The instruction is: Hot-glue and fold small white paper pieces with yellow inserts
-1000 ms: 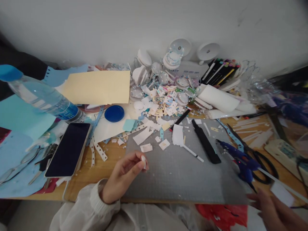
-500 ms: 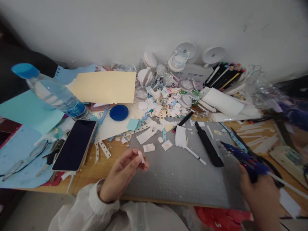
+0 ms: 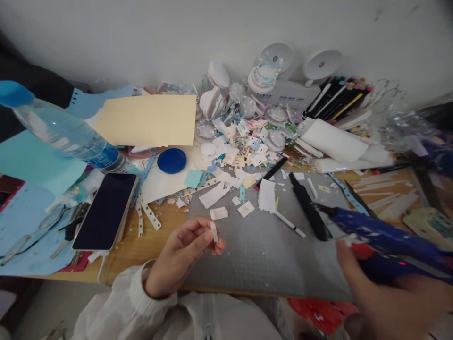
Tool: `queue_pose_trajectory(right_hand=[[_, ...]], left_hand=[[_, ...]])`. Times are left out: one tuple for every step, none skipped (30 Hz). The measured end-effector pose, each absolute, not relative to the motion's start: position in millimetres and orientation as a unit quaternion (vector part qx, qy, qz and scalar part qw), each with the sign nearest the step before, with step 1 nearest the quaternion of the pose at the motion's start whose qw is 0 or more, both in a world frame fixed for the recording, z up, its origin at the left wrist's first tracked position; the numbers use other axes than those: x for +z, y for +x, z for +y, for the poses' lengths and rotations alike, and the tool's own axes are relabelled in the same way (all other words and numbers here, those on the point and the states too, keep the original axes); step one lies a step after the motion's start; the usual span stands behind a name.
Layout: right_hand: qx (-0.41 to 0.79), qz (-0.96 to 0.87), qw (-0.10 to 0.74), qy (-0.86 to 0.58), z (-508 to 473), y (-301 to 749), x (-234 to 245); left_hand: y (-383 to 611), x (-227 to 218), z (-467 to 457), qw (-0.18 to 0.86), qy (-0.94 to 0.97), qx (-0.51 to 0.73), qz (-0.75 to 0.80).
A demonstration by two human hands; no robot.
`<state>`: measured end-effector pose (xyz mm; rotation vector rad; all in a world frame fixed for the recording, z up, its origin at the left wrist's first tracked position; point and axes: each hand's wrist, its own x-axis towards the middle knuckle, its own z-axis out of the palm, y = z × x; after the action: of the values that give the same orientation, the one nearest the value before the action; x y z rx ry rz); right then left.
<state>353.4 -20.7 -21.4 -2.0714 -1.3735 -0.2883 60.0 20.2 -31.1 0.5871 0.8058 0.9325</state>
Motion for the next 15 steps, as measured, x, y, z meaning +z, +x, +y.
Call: queue_pose_trajectory(right_hand=[[-0.11,-0.558,0.32,-0.758,-19.1,343.1,-19.6],[-0.099,-0.597,0.329,-0.725,-18.0,333.7,-18.3],[-0.075,-0.634,0.337,-0.692,-17.3,325.2,-17.2],[-0.038,-0.666,0.341,-0.662,-16.9,317.5,-16.3],[-0.003,-0.685,0.344,-0.642,-16.7,310.9,-15.6],[0.019,-0.694,0.346,-0.631,-16.7,305.3,-15.1],[0.034,-0.698,0.345,-0.626,-16.8,300.7,-14.9],[0.044,-0.702,0.345,-0.621,-17.0,297.0,-15.0],[0.052,-0.704,0.346,-0.618,-17.2,294.1,-15.4],[0.059,-0.705,0.347,-0.616,-17.3,291.8,-16.1],[0.066,-0.705,0.35,-0.613,-17.4,290.1,-16.9],[0.073,-0.707,0.351,-0.61,-17.4,288.7,-17.7],[0.078,-0.707,0.352,-0.608,-17.3,287.7,-18.5],[0.081,-0.709,0.351,-0.606,-17.1,287.0,-19.1],[0.08,-0.71,0.351,-0.605,-17.0,286.4,-19.5]], left_hand=[[59.9,-31.4,20.0,0.776,0.274,0.429,0.373],[59.9,-31.4,19.7,0.774,0.278,0.427,0.376],[59.9,-31.2,19.5,0.77,0.284,0.426,0.379],[59.9,-30.7,19.4,0.765,0.292,0.426,0.385],[60.0,-29.9,19.2,0.759,0.299,0.427,0.39],[60.2,-29.0,19.1,0.753,0.306,0.429,0.394],[60.4,-28.0,19.0,0.751,0.31,0.431,0.394],[60.6,-27.1,18.7,0.752,0.31,0.431,0.391],[60.9,-26.4,18.5,0.756,0.306,0.431,0.386],[61.3,-25.8,18.2,0.762,0.299,0.43,0.381],[61.7,-25.5,17.9,0.768,0.289,0.428,0.378],[62.1,-25.4,17.7,0.773,0.28,0.427,0.376],[62.6,-25.5,17.5,0.775,0.272,0.429,0.375],[63.1,-25.6,17.5,0.777,0.264,0.433,0.374],[63.6,-25.8,17.5,0.777,0.259,0.437,0.371]])
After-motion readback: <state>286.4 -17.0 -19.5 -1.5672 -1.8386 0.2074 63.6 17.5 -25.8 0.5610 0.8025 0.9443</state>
